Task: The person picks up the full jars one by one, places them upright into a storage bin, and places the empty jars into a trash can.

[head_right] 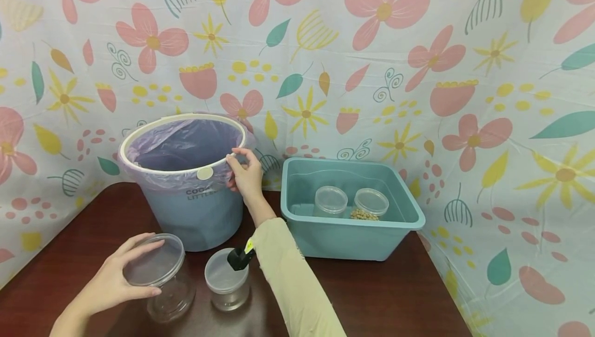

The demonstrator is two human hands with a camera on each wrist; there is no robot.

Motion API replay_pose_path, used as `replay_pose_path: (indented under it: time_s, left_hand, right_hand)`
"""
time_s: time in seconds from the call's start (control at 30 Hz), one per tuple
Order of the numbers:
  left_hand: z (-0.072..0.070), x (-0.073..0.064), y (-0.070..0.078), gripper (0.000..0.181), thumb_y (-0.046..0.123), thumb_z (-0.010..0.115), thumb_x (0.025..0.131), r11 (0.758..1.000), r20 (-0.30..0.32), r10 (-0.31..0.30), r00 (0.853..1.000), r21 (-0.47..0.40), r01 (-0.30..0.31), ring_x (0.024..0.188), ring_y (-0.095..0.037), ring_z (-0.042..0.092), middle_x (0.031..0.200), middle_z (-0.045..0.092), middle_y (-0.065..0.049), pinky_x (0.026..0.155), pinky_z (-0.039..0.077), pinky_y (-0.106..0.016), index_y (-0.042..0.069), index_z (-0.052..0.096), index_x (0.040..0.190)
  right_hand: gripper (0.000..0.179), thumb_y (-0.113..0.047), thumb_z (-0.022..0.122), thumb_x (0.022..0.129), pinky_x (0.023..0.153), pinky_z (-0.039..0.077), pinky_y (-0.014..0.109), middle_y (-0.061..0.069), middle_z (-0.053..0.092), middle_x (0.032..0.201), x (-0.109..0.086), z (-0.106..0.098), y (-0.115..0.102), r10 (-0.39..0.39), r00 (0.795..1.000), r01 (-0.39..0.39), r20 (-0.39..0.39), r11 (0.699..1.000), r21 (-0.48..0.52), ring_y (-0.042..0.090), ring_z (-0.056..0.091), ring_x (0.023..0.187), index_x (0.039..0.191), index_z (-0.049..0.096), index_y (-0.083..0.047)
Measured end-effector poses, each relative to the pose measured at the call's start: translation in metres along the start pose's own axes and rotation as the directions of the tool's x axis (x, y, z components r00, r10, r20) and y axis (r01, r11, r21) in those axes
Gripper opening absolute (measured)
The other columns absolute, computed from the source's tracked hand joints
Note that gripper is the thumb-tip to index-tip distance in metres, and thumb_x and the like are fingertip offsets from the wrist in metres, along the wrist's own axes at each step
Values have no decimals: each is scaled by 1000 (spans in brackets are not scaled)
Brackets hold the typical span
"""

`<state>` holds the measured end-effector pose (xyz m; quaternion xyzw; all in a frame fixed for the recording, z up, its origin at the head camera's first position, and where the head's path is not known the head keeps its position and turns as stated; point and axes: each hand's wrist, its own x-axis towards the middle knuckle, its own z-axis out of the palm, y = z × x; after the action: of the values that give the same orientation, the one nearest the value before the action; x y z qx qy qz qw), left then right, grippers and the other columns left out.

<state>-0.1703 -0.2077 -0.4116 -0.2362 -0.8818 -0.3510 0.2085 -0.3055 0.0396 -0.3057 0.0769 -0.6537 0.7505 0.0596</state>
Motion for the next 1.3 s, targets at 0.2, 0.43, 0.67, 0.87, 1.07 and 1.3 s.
replay_pose_path:
  time_s: [0.2,0.43,0.67,0.87,1.07,1.3]
  left_hand:
    - [-1,1,2,74,34,88,48,999,-41,-34,999,15,35,103,-7,41,123,43,1,75,34,-19,21,60,116]
    - [-7,6,8,72,30,88,50,998,-51,-60,997,9,60,103,-11,41,123,44,-4,75,36,-19,22,60,116]
    - [-17,17,19,72,24,88,49,999,-101,35,994,-15,-37,106,-9,40,122,46,-8,78,30,-11,14,61,115]
    - [-30,27,27,75,22,90,47,996,-116,84,990,9,-83,108,-5,39,123,46,-8,80,29,-9,14,60,116]
    - [-50,37,38,77,11,90,43,989,-154,144,977,0,-146,107,-5,40,122,46,-11,79,31,-9,8,61,114]
    - [-69,47,47,80,2,89,39,980,-151,190,970,-21,-196,99,-1,47,121,46,-12,79,36,-8,3,60,114]
  right_hand:
    - [23,-20,60,86,38,42,25,2,48,49,0,0,0,5,1000,-5,-5,1000,-4,12,48,36,108,57,-13]
    - [23,-19,60,86,37,41,24,1,49,48,1,1,1,-8,1000,8,-2,1000,4,12,48,36,108,57,-13]
    - [23,-19,59,87,37,41,24,1,49,47,2,0,2,-23,1000,23,3,1000,2,12,48,35,108,57,-13]
    - [23,-19,59,87,36,41,24,1,48,46,2,0,2,-29,1000,29,4,1000,0,12,48,35,108,57,-13]
    - [23,-19,59,87,37,40,24,1,47,46,1,0,2,-28,1000,28,5,1000,0,12,48,35,109,57,-13]
    - [23,-19,59,87,37,40,24,1,47,47,1,0,2,-27,1000,27,1,1000,2,12,48,36,108,57,-13]
